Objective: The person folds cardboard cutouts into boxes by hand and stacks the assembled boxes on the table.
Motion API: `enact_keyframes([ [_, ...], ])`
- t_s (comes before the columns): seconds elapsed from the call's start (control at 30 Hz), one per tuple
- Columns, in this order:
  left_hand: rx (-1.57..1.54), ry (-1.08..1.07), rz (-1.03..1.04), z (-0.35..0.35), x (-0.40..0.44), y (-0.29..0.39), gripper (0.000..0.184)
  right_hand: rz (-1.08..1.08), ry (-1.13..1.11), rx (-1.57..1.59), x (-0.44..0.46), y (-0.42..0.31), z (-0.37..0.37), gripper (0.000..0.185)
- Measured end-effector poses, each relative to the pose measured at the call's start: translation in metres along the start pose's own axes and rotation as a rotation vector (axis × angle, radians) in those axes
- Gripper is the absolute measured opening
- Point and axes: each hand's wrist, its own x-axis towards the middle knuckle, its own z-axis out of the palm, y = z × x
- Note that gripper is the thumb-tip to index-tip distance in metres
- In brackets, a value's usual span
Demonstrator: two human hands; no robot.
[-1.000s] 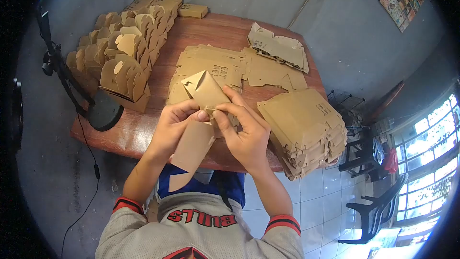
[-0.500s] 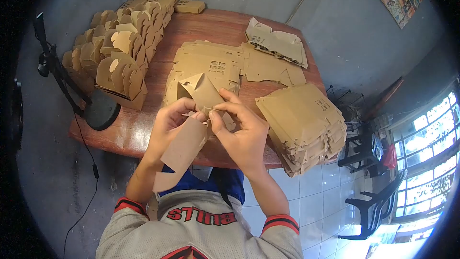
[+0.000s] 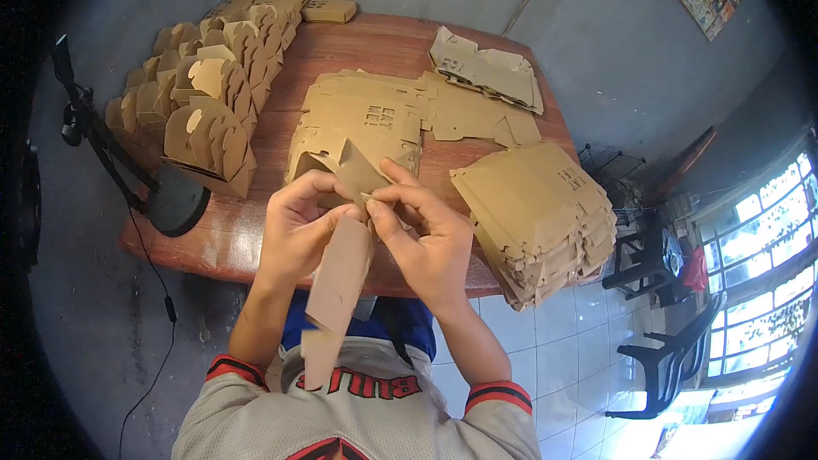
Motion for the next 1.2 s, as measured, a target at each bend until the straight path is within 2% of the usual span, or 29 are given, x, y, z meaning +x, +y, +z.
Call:
enact_keyframes([
  [0.23,-0.133,0.040,-0.037,-0.002,-0.003,0.001,0.020,0.058,-0.101,-0.090,0.002,-0.007,-0.006,0.019],
  [0.33,-0.133,0.036,-0.029,-0.005,-0.003,0.002,0.025,-0.182,-0.158,-0.254,0.004,0.000,-0.008,0.021],
  [0.43,-0.187,0.112,-0.058,0.003,-0.002,0.017,0.032,-0.264,-0.210,-0.426,0.000,0.001,-0.002,0.021],
  [0.53,-0.428,0.125,-0.209,-0.004,-0.002,0.023,0.038,-0.594,-0.258,-0.670,-0.004,0.008,0.003,0.020],
  [0.6,-0.570,0.086,-0.289,-0.004,-0.003,0.030,0.038,-0.631,-0.277,-0.642,-0.007,0.011,0.000,0.019],
  [0.63,-0.479,0.112,-0.253,-0.004,-0.001,0.027,0.037,-0.655,-0.285,-0.628,-0.006,0.011,-0.001,0.019],
  [0.73,-0.283,0.167,-0.173,-0.003,-0.003,0.018,0.035,-0.409,-0.267,-0.511,-0.015,0.001,-0.001,0.027],
  [0.83,-0.234,0.141,-0.138,-0.002,-0.003,0.020,0.035,0.058,-0.112,0.143,-0.016,0.000,0.012,0.041],
  [1.03,-0.205,0.153,-0.148,-0.001,-0.009,0.020,0.037,0.200,-0.197,0.086,-0.013,0.003,0.008,0.045],
  [1.2,-0.070,0.172,-0.120,0.004,-0.010,0.028,0.037,0.252,-0.163,0.093,-0.015,0.001,0.010,0.044],
])
